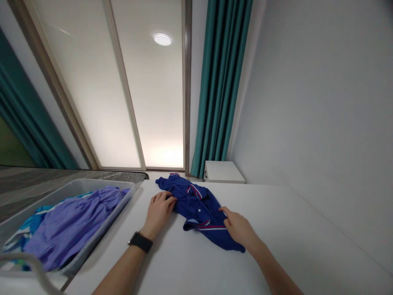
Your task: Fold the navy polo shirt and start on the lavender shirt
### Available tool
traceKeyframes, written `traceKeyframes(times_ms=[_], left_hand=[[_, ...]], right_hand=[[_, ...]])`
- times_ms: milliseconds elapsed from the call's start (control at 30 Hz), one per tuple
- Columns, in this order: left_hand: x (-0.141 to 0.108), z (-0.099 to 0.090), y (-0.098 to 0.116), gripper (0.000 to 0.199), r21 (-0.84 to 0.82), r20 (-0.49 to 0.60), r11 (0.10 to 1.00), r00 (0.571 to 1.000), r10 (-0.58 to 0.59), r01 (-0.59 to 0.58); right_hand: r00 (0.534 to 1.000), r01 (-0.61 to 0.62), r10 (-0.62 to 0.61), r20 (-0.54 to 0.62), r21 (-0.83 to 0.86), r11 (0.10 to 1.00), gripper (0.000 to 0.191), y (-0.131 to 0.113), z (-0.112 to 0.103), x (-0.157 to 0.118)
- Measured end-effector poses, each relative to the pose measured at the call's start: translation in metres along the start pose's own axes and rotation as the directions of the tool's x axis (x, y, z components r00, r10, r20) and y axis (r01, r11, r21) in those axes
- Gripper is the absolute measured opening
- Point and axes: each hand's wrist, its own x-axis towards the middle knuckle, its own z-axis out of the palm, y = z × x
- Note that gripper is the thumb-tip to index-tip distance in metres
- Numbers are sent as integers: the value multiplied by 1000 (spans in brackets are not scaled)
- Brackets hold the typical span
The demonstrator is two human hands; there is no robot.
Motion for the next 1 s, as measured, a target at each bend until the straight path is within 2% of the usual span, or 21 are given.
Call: traceKeyframes(times_ms=[67,133,167,267,333,433,533,600,667,767,900,1000], left_hand=[[1,-1,-4,25,4,-20,994,994,-109,110],[0,0,-4,23,-31,57,988,987,-147,149],[-2,1,-2,22,-60,110,989,986,-126,134],[-7,5,8,30,-188,202,982,978,48,-9],[-11,8,16,41,-280,203,952,962,181,-120],[-15,11,25,44,-380,229,888,903,363,-261],[-16,12,27,45,-394,251,863,867,431,-315],[-14,11,25,39,-342,263,895,885,384,-286],[-12,8,21,30,-234,267,947,922,280,-220],[-8,4,15,31,-43,252,993,961,118,-110],[-5,-1,12,30,138,237,990,971,-37,5],[-4,-4,11,28,205,244,976,963,-116,66]], right_hand=[[999,-6,6,40,-17,1000,45,0,2,-1],[1000,20,-20,-3,8,1000,45,1,2,-1],[997,56,-54,-53,36,998,45,1,1,0],[960,226,-191,-202,163,961,45,0,-5,1],[940,310,-256,-226,249,918,43,-4,-7,0],[934,356,-327,-143,308,882,49,-12,-5,-3],[937,347,-345,-52,249,904,52,-15,1,-5],[954,299,-295,-52,177,938,46,-13,5,-4],[973,221,-213,-85,92,971,42,-6,6,-2],[987,79,-86,-137,-51,996,42,8,5,2],[985,-98,82,-149,-107,989,41,21,0,6],[994,-102,99,-43,-66,993,37,21,-5,5]])
